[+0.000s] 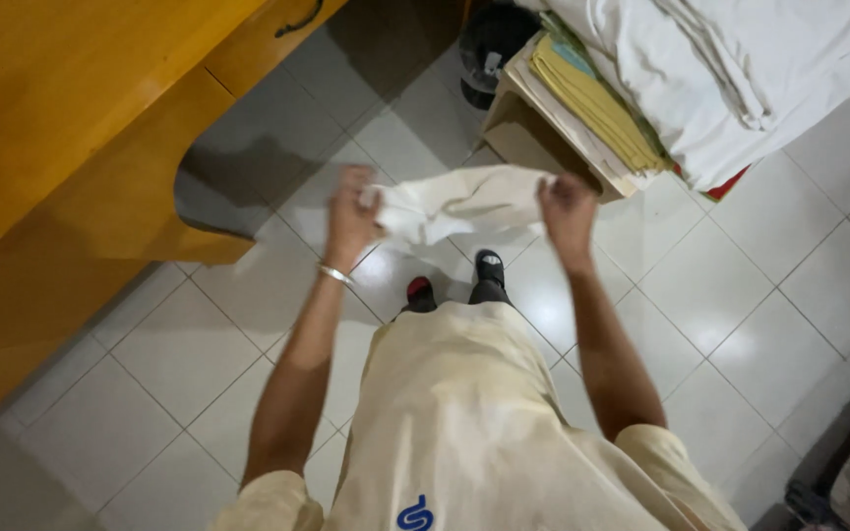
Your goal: The person removes a white pillow from a blue pillowcase on a bed, then folds the pillowcase and places it on a nearby wooden table. The person then picks up a white sheet, shakes it out, and folds it neatly on the same table.
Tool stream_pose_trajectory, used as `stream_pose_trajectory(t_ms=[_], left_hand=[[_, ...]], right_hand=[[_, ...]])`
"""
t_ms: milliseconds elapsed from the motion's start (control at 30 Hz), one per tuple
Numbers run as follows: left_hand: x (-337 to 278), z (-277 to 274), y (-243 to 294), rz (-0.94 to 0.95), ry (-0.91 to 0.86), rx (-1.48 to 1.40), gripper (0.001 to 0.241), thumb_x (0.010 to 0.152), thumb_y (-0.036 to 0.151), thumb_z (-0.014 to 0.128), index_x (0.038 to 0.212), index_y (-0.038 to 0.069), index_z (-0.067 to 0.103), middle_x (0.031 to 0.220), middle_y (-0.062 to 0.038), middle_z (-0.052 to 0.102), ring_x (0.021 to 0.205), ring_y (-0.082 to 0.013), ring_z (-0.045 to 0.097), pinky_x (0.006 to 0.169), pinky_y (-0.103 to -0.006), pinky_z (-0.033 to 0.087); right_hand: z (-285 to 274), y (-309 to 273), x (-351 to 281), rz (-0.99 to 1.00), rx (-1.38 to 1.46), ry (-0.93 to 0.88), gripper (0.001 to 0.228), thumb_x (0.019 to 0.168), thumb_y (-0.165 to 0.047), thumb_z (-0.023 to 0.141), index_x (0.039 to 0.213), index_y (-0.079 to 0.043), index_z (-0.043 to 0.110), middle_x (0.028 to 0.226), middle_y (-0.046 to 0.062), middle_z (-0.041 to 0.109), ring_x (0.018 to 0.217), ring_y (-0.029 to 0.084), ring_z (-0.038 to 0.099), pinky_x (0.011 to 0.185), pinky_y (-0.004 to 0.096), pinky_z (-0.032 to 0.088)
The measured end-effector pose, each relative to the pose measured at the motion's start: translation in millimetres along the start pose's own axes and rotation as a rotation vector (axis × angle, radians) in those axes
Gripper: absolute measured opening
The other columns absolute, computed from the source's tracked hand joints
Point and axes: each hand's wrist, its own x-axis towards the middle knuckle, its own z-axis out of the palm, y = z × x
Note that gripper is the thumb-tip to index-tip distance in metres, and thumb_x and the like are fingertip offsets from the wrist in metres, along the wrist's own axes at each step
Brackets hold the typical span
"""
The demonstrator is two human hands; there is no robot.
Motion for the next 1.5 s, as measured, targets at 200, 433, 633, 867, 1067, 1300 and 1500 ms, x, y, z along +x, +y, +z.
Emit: stream_pose_trajectory(t_ms=[200, 433, 633, 867, 1067, 1300, 1500], left_hand=[[-46, 46, 38, 0.109, -0.692, 0.352, 0.052, 0.086, 0.006, 0.066, 0.133, 0.018, 0.050, 0.120, -0.023, 0.071, 0.112, -0.0404, 0.068, 0.095, -0.0516, 0.056], [-63, 54, 75, 0.300, -0.660, 0.542, 0.025, 0.094, 0.009, 0.065, 0.117, 0.016, 0.067, 0.088, -0.012, 0.078, 0.087, -0.0291, 0.077, 0.076, -0.0393, 0.061], [-75, 70, 79, 0.585, -0.372, 0.782, 0.016, 0.095, 0.031, 0.070, 0.105, 0.019, 0.074, 0.077, -0.006, 0.077, 0.072, -0.0247, 0.076, 0.063, -0.0351, 0.061], [-41, 63, 23, 0.717, -0.379, 0.587, 0.011, 0.090, 0.026, 0.077, 0.094, 0.015, 0.076, 0.108, -0.008, 0.057, 0.103, -0.0359, 0.056, 0.090, -0.0478, 0.046], [-9, 22, -18, 0.548, -0.523, 0.948, 0.028, 0.088, 0.034, 0.077, 0.109, 0.017, 0.076, 0.145, -0.018, 0.047, 0.136, -0.0468, 0.042, 0.112, -0.0663, 0.029], [24, -14, -11, 0.985, -0.463, 1.183, 0.017, 0.088, 0.016, 0.072, 0.102, 0.009, 0.077, 0.123, -0.010, 0.071, 0.123, -0.0329, 0.063, 0.106, -0.0516, 0.046], [-7, 1, 41, 1.090, -0.523, 0.997, 0.013, 0.088, 0.016, 0.074, 0.093, 0.004, 0.075, 0.102, -0.015, 0.071, 0.105, -0.0358, 0.070, 0.101, -0.0470, 0.052]], right_hand=[[25, -67, -56, 0.016, 0.424, -0.085, 0.011, 0.092, 0.002, 0.080, 0.101, 0.007, 0.075, 0.091, 0.017, 0.073, 0.083, 0.014, 0.067, 0.070, 0.029, 0.058], [-7, -116, -60, -0.038, 0.452, -0.210, 0.015, 0.089, 0.007, 0.080, 0.103, 0.010, 0.075, 0.097, 0.018, 0.072, 0.086, 0.016, 0.070, 0.072, 0.027, 0.062], [-22, -148, -56, -0.136, 0.511, -0.366, 0.020, 0.089, 0.011, 0.074, 0.109, 0.014, 0.072, 0.105, 0.023, 0.070, 0.098, 0.024, 0.068, 0.078, 0.033, 0.058], [-22, -143, -38, -0.332, 0.293, -0.451, 0.021, 0.089, 0.007, 0.076, 0.110, 0.008, 0.075, 0.101, 0.024, 0.071, 0.092, 0.032, 0.068, 0.076, 0.040, 0.056], [-45, -108, 1, -0.321, 0.454, -0.458, 0.015, 0.095, 0.002, 0.070, 0.108, 0.011, 0.071, 0.102, 0.026, 0.068, 0.099, 0.036, 0.066, 0.089, 0.045, 0.053], [-50, -98, 27, -0.235, 0.392, -0.223, 0.023, 0.115, -0.013, 0.043, 0.114, 0.006, 0.057, 0.107, 0.015, 0.061, 0.105, 0.022, 0.057, 0.097, 0.037, 0.046], [-47, -109, 30, -0.268, 0.350, -0.069, 0.020, 0.110, -0.001, 0.047, 0.129, -0.006, 0.052, 0.120, 0.011, 0.056, 0.101, 0.017, 0.055, 0.096, 0.033, 0.045]])
